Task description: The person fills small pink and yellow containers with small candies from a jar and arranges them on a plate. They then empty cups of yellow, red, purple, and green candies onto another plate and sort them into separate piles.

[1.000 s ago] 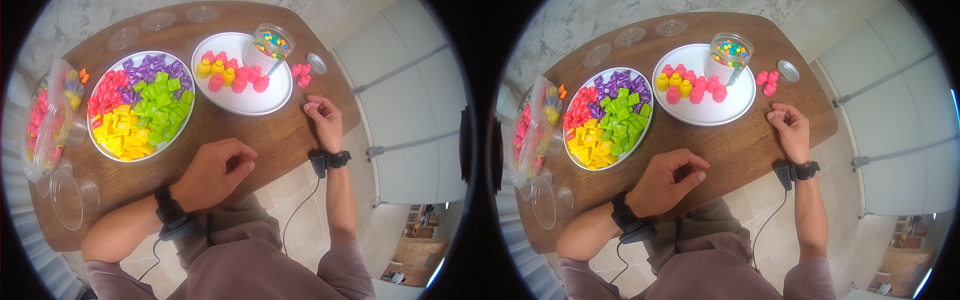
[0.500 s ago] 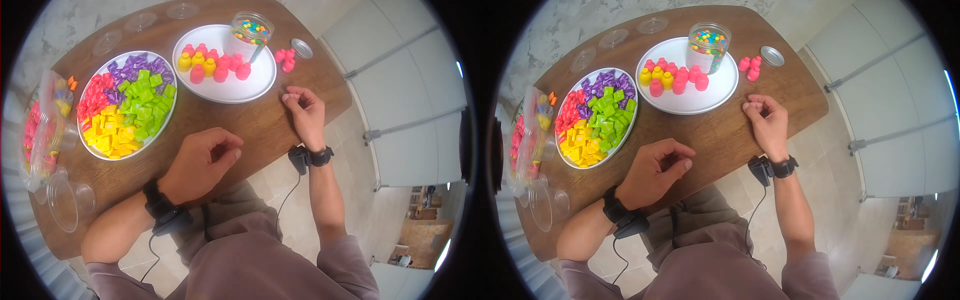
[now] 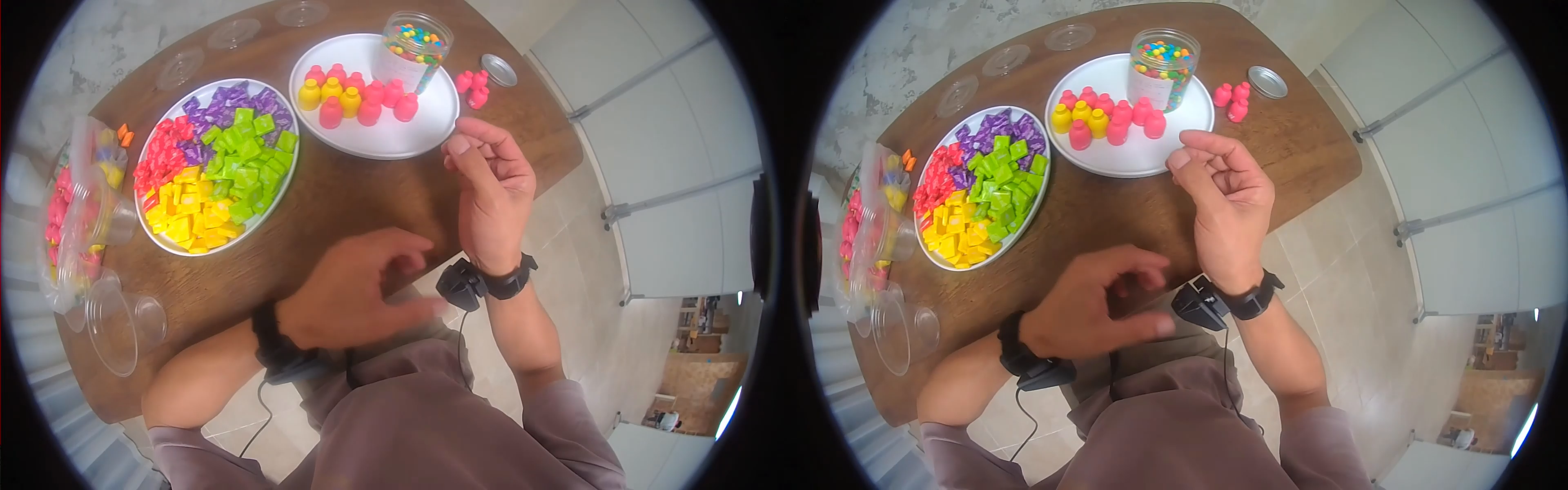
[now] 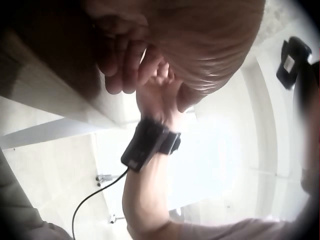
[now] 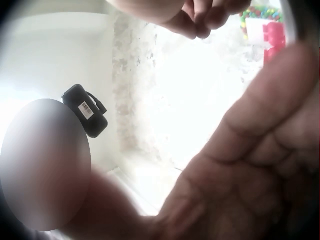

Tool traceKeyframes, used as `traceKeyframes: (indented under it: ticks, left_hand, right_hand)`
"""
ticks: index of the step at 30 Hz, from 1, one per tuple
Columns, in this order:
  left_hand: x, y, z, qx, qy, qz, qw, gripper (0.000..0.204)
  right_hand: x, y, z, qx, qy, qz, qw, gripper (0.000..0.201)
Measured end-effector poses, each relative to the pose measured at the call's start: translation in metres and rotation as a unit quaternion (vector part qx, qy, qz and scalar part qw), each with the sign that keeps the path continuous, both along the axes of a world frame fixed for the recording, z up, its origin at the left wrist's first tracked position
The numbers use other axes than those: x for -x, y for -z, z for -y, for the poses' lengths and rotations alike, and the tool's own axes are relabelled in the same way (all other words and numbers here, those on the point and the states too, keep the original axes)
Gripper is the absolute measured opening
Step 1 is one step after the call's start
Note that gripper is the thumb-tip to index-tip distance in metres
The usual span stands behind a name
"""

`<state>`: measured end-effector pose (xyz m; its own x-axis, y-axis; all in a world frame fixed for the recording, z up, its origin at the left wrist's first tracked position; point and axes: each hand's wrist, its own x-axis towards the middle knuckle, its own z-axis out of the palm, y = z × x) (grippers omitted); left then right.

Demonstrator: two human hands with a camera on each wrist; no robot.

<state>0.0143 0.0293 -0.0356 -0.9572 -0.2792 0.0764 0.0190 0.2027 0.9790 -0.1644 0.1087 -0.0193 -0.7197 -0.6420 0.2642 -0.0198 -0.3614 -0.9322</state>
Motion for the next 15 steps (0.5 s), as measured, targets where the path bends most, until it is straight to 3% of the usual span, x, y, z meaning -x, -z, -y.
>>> traceKeyframes:
  ticks: [2, 4, 6, 9, 15]
  left_hand:
    - [-0.001, 0.001, -0.008, 0.040, 0.010, -0.064, 0.997, 0.058]
    - [0.000, -0.003, -0.006, 0.066, 0.021, -0.051, 0.996, 0.064]
    - [0.000, -0.007, -0.004, -0.016, 0.033, 0.035, 0.999, 0.060]
    - [-0.001, -0.007, 0.000, -0.102, 0.025, 0.051, 0.993, 0.048]
    - [0.002, -0.007, 0.006, -0.239, 0.041, 0.006, 0.970, 0.030]
  right_hand:
    - [-0.011, -0.004, 0.014, 0.055, 0.009, 0.015, 0.998, 0.023]
    - [-0.020, -0.006, 0.026, 0.069, 0.008, 0.017, 0.997, 0.022]
    - [-0.028, -0.009, 0.037, 0.081, 0.007, 0.019, 0.997, 0.020]
    - [-0.034, -0.014, 0.048, 0.131, 0.009, 0.044, 0.990, 0.022]
    - [-0.030, -0.029, 0.052, 0.167, -0.016, 0.099, 0.981, 0.023]
